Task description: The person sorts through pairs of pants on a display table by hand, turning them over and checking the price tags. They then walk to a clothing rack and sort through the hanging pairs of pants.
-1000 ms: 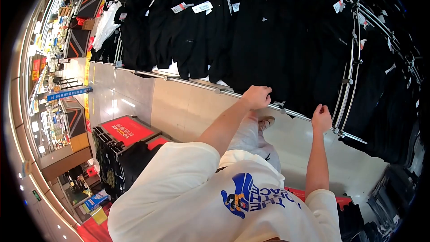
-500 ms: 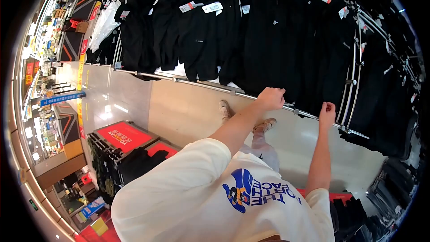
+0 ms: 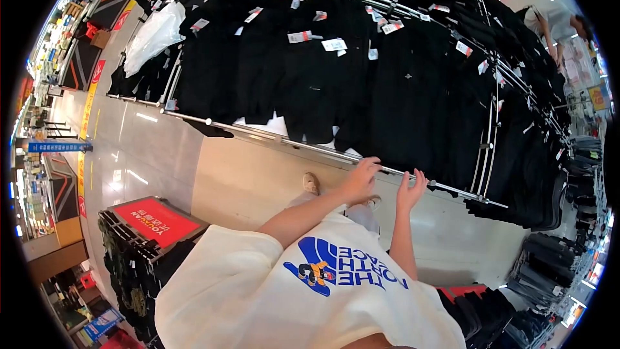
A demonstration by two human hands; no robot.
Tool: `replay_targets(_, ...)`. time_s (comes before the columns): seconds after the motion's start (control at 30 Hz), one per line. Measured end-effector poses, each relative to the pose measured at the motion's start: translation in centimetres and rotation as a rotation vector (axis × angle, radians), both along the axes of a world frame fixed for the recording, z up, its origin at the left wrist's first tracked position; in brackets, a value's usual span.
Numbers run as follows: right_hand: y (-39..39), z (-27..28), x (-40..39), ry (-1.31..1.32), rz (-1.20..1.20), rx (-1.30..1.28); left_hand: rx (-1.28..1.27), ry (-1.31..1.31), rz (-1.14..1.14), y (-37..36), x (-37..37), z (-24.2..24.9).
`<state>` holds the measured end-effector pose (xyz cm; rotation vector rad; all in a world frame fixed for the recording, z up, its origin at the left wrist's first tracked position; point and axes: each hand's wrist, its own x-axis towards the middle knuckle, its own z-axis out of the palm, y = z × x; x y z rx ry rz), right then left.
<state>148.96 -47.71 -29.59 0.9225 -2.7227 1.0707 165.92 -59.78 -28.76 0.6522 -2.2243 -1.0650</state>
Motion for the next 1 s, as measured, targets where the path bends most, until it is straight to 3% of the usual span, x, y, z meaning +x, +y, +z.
replay_targets(0.07,-2.1,0.9,1.7,-0.085,0.032,-0.016,0.130,-0.012,0.021,-3.1,2.7,0.8)
replay_targets(0.23,-9.2,2.3,4.4,-0.194,0.192,-0.049,0.121,-0.002,0.441,-11.4,7.5,5.0)
replay_targets(0.37,-16.1,-0.1,4.8,-0.515,0.425,-0.153,-0.122,-0.155,0.623,-15.4,10.7,2.3)
replay_targets(0.43,-19.8,0.9,6.0,-0.668,0.537,-0.028,-0.350,-0.463,0.715,-15.5,12.4,0.1)
replay_targets(0.47,-21.6,0.8,6.7,-0.695,0.589,0.031,-0.355,-0.475,0.736,-15.5,13.2,-0.9)
replay_targets(0.53,-25.1,-0.9,8.5,-0.770,0.671,0.098,-0.111,-0.839,0.353,-15.2,15.1,-1.9)
replay_targets(0.63,-29.5,-3.0,11.3,-0.733,0.677,0.182,-0.200,-0.848,0.296,-14.2,15.5,-1.7)
replay_targets(0.8,-34.3,-8.6,14.5,-0.845,0.270,0.198,-0.093,-0.856,0.319,-14.7,14.3,-0.1)
replay_targets(0.87,-34.6,-3.4,13.8,-0.924,0.198,0.395,0.007,-0.866,0.340,-15.3,13.9,-0.1)
replay_targets(0.9,-34.9,-3.3,13.8,-0.917,0.186,0.434,0.185,-0.905,0.306,-15.9,13.8,0.0)
replay_targets(0.97,-35.4,-3.1,13.2,-0.915,0.159,0.455,0.155,-0.852,0.384,-16.6,13.5,0.3)
replay_targets(1.0,-35.4,-3.0,13.0,-0.793,0.130,0.537,0.144,-0.787,0.471,-17.0,13.6,-0.1)
